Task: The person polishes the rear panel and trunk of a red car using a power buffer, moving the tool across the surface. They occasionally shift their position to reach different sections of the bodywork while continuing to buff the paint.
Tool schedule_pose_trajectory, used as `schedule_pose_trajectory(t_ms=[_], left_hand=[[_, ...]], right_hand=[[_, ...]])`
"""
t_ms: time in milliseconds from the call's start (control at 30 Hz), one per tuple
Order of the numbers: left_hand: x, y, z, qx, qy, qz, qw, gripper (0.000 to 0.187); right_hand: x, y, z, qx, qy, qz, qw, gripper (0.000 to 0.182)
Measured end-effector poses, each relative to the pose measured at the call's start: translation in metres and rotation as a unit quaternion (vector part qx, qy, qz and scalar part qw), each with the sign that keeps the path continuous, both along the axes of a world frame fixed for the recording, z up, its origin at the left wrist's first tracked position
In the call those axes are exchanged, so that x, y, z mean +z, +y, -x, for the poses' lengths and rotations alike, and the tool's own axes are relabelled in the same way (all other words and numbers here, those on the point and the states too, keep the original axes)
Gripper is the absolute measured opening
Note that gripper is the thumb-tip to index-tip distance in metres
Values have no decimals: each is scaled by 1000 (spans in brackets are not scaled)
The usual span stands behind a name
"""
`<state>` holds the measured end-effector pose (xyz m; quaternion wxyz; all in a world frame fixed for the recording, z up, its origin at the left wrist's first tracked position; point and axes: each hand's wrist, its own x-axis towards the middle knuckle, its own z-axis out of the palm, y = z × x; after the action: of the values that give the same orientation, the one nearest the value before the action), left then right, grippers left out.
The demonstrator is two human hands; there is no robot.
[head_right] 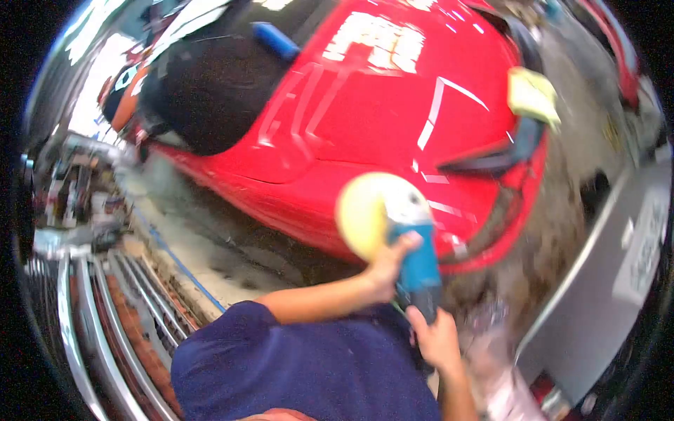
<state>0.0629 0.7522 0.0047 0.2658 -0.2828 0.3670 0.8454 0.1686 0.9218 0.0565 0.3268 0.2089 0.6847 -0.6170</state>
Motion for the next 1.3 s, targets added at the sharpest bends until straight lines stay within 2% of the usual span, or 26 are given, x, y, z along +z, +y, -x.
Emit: schedule_pose_trajectory(t_ms=[33,100,200,333,500,600,633,733,867,1067,1200,1233,1267,1300], left_hand=[[3,12,6,-11,-6,-5,1000,66],[-34,32,3,-64,23,-64,996,71],[-35,44,3,-96,7,-32,995,81],[-29,30,4,-64,22,-22,997,79],[-15,-22,2,-8,25,-26,999,69],[1,-56,3,34,44,-32,998,63],[4,-68,2,50,37,14,998,62],[9,-96,-2,111,49,45,992,60],[6,-125,-6,151,60,49,985,55],[-16,-130,-3,111,52,-61,991,58],[-5,-113,2,74,33,-166,983,62],[4,-110,3,56,26,-229,971,64],[-16,-99,3,64,45,-208,975,64],[-10,-92,5,53,41,-226,972,64]], right_hand=[[-3,5,-4,-35,0,11,999,40],[-9,17,-14,-70,-13,-1,997,47],[-34,24,-26,-85,1,-75,994,61],[-29,14,-20,-69,8,-59,996,60],[-14,-25,-3,-11,17,-43,999,59],[-2,-51,15,20,10,-34,999,51],[1,-60,20,40,15,-35,998,51],[7,-83,34,93,30,-33,995,49],[1,-103,46,144,43,-22,988,48],[17,-106,51,162,41,-92,982,53],[11,-83,47,176,58,-137,973,57],[24,-83,50,172,64,-156,971,58],[32,-82,51,175,68,-167,968,58],[38,-79,51,164,56,-177,969,58]])
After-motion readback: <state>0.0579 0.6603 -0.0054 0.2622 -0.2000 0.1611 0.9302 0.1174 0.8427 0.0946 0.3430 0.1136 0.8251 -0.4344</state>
